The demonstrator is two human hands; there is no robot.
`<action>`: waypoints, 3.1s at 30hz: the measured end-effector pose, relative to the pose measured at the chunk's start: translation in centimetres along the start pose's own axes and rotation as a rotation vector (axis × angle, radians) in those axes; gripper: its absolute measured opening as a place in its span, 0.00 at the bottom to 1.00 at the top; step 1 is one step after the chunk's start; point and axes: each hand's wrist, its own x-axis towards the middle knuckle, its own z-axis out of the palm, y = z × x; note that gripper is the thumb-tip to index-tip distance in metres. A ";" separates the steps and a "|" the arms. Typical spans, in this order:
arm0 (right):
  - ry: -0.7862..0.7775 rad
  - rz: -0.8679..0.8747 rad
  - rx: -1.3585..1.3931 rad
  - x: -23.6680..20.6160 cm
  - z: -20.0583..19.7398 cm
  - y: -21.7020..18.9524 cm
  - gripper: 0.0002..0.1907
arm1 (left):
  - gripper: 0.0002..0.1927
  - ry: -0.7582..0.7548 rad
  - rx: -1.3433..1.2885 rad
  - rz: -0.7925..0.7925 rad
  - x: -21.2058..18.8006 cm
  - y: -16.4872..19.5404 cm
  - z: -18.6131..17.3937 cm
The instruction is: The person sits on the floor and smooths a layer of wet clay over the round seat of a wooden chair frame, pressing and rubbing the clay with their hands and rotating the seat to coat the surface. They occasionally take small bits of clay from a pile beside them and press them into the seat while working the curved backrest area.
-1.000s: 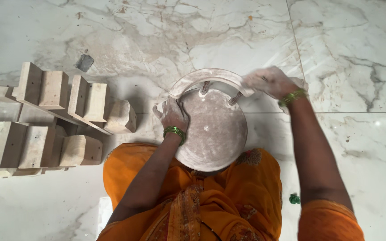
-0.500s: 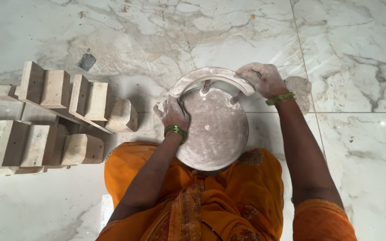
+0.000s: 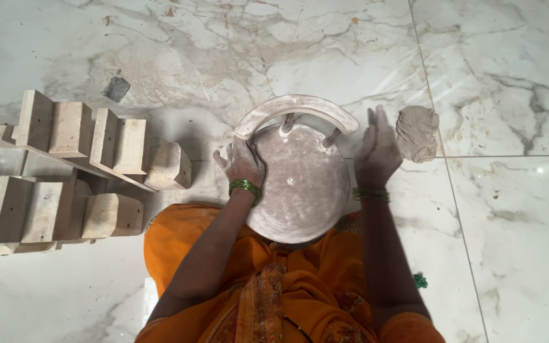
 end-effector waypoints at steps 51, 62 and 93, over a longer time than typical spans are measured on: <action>-0.400 1.192 1.016 -2.8 -1.1 -1.8 0.12 | 0.17 -0.003 -0.053 -0.012 0.0 0.1 -0.2; -0.389 0.919 0.948 -2.6 -0.7 -5.3 0.18 | 0.17 -0.082 -0.066 -0.096 -0.1 -0.2 0.2; -0.623 -0.139 -0.177 -7.4 1.4 -0.8 0.09 | 0.18 -0.034 -0.043 -0.062 0.1 0.5 -0.1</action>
